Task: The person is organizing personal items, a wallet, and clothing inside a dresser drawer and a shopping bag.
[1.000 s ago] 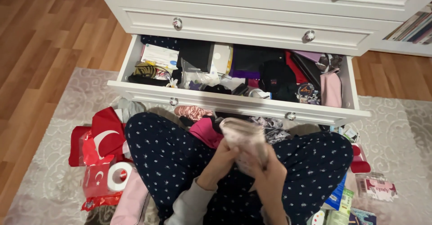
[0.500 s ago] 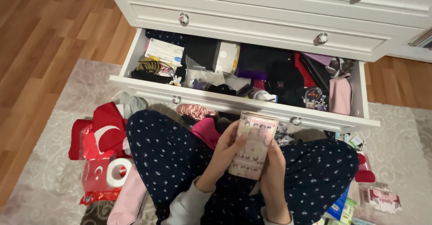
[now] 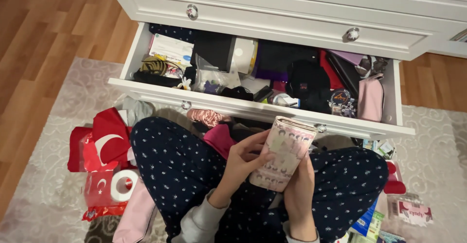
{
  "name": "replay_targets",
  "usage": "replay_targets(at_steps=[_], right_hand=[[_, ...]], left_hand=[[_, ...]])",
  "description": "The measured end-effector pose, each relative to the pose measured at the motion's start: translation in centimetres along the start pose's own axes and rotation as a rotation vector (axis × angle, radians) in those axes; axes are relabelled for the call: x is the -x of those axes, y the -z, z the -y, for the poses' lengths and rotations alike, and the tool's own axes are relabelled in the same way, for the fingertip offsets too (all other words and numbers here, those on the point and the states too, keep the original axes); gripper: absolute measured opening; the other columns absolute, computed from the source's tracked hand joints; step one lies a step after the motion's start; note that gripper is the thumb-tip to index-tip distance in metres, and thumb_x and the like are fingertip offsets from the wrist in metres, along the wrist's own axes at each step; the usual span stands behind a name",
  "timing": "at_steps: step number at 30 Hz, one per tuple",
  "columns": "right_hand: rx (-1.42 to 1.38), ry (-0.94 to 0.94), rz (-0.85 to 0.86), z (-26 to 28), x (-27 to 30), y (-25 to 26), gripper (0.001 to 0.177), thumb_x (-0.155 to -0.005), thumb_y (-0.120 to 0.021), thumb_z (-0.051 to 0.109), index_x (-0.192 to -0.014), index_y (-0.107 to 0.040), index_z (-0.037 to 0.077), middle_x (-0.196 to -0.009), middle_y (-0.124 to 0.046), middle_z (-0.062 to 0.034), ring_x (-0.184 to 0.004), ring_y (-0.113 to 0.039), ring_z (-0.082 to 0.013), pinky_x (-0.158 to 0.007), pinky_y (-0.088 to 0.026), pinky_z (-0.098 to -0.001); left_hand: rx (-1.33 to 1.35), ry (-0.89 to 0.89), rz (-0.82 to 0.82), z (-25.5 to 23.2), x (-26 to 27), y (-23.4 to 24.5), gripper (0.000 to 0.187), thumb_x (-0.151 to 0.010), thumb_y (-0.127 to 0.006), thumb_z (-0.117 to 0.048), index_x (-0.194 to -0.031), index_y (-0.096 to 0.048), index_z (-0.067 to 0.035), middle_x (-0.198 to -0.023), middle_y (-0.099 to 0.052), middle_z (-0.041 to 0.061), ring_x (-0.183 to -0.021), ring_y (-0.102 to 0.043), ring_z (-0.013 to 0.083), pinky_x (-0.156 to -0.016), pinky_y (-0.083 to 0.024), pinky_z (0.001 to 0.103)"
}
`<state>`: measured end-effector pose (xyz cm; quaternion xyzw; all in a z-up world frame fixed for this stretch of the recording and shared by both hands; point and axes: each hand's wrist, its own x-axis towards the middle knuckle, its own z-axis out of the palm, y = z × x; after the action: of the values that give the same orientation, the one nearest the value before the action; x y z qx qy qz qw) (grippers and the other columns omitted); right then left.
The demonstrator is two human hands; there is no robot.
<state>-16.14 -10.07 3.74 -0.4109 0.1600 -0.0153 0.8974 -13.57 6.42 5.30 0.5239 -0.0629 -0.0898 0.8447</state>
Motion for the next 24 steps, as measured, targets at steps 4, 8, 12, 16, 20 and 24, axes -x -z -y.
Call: replay_targets(at_steps=[4,8,12,16,20,24], right_hand=[[0.057,0.055,-0.021,0.8,1.0,-1.7,0.051,-0.108,-0.041,0.031,-0.149,-0.045,0.001,-0.139,-0.06,-0.0073,-0.124,-0.06,-0.0181,-0.104,-0.048,-0.0342],[0.176,0.099,-0.002,-1.1,1.9,0.1,0.046,-0.11,-0.042,0.024,-0.148,-0.05,-0.002,-0.136,-0.061,-0.011,-0.121,-0.059,-0.0207,-0.102,-0.046,-0.0354],[0.36,0.049,-0.011,-3.7,1.9,2.7,0.049,-0.11,-0.05,0.012,-0.157,-0.055,0.004,-0.139,-0.065,-0.0218,-0.11,-0.055,-0.0306,-0.093,-0.042,-0.0403],[0.929,0.623,0.331,0.1,3.6,-3.8,0.041,-0.105,-0.052,0.007,-0.146,-0.058,0.003,-0.162,-0.046,-0.0188,-0.151,-0.042,-0.0312,-0.122,-0.032,-0.0409],[1.044,0.678,0.324,0.2,4.1,-4.3,0.052,-0.094,-0.066,0.004,-0.146,-0.057,0.004,-0.163,-0.044,-0.0162,-0.157,-0.033,-0.0328,-0.124,-0.032,-0.0436],[0.908,0.577,0.294,0.0,4.5,-4.3,0.066,-0.088,-0.071,0.002,-0.15,-0.05,0.004,-0.167,-0.033,-0.0202,-0.15,-0.042,-0.0311,-0.112,-0.046,-0.0382]], left_hand=[[-0.024,-0.017,-0.098,1.6,0.4,-0.4,0.062,-0.093,-0.077,-0.007,-0.15,-0.057,0.007,-0.128,-0.072,0.02,-0.114,-0.07,0.023,-0.099,-0.057,0.034],[-0.171,-0.324,0.012,-1.0,0.8,-2.9,0.086,-0.093,-0.073,-0.007,-0.163,-0.024,-0.002,-0.162,-0.039,0.017,-0.148,-0.041,0.0238,-0.122,-0.034,0.037],[0.068,-0.199,0.082,-0.1,1.1,-2.6,0.091,-0.099,-0.065,-0.026,-0.164,-0.004,-0.011,-0.169,-0.022,0.007,-0.154,-0.03,0.0191,-0.123,-0.03,0.037],[0.492,0.192,-0.045,5.9,0.7,0.1,0.072,-0.105,-0.039,-0.051,-0.16,-0.032,-0.006,-0.157,-0.047,0.013,-0.14,-0.05,0.0249,-0.116,-0.041,0.038],[0.852,0.256,-0.034,4.0,0.7,0.6,0.073,-0.108,-0.027,-0.058,-0.154,-0.045,-0.003,-0.148,-0.056,0.015,-0.131,-0.058,0.0259,-0.111,-0.046,0.039],[0.885,0.242,-0.034,4.8,0.8,1.5,0.072,-0.108,-0.03,-0.058,-0.151,-0.047,-0.003,-0.142,-0.06,0.015,-0.125,-0.062,0.0271,-0.108,-0.05,0.04]])
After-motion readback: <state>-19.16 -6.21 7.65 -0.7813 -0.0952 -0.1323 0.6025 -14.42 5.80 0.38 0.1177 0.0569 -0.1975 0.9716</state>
